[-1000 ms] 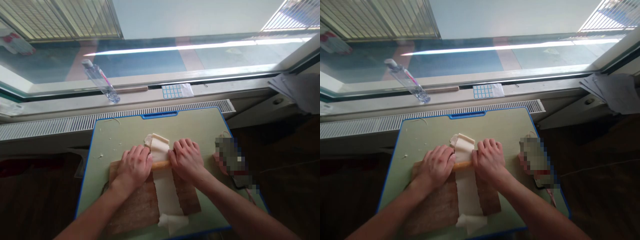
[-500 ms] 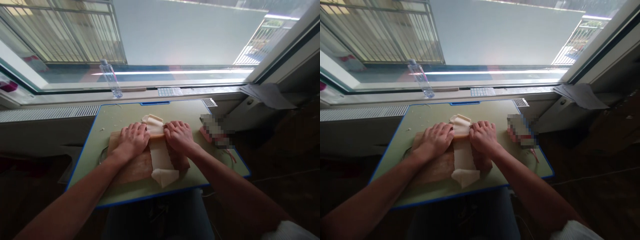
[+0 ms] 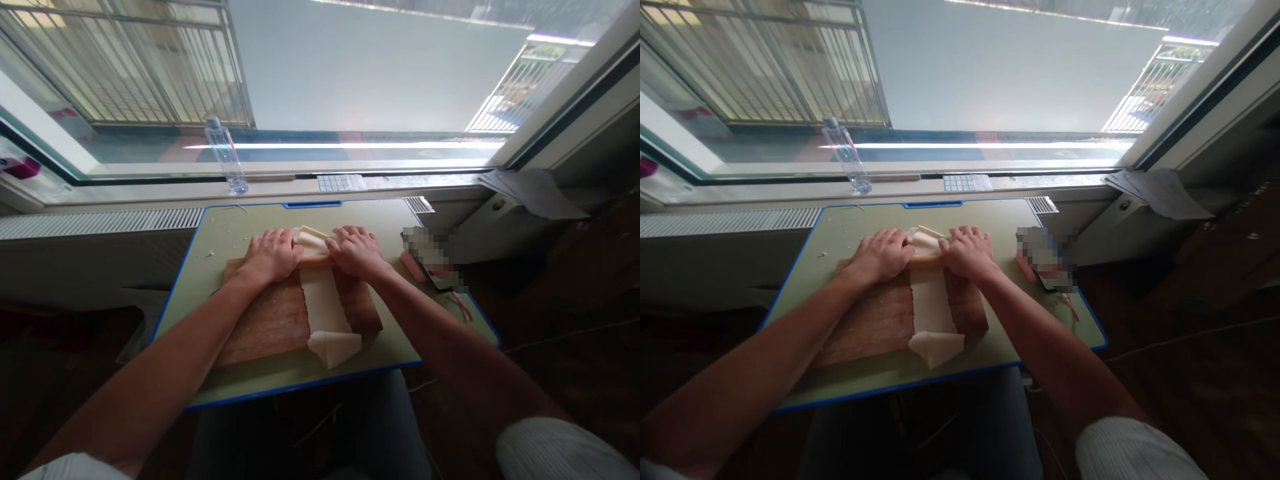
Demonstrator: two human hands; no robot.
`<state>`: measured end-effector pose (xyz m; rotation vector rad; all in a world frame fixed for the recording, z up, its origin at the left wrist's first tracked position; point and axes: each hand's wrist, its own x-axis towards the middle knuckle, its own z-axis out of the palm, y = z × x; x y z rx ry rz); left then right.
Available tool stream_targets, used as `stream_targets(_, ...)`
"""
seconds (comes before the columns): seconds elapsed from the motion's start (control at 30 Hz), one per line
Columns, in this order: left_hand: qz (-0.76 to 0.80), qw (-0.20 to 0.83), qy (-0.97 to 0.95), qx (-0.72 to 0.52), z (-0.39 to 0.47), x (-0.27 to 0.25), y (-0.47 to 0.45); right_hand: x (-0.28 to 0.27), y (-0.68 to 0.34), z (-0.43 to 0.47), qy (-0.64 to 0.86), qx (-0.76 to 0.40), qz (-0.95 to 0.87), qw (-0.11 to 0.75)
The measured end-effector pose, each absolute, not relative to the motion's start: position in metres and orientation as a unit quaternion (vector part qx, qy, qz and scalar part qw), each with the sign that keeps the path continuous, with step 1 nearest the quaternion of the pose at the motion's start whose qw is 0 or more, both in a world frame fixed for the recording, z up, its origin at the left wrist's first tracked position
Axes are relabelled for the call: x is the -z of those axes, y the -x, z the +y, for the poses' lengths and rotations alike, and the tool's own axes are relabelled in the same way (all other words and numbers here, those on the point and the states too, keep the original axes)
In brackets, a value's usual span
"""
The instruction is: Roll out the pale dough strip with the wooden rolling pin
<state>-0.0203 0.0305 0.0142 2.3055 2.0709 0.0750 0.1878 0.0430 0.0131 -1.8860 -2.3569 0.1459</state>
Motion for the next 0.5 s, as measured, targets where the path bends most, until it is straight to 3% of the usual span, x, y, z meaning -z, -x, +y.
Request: stream_targets(0.5,0.650,-0.014,-0.757,-0.070,-0.008,-0.009,0.016,-0.005,-0.186,-0.006,0.632,0.029,-0.770,0.083)
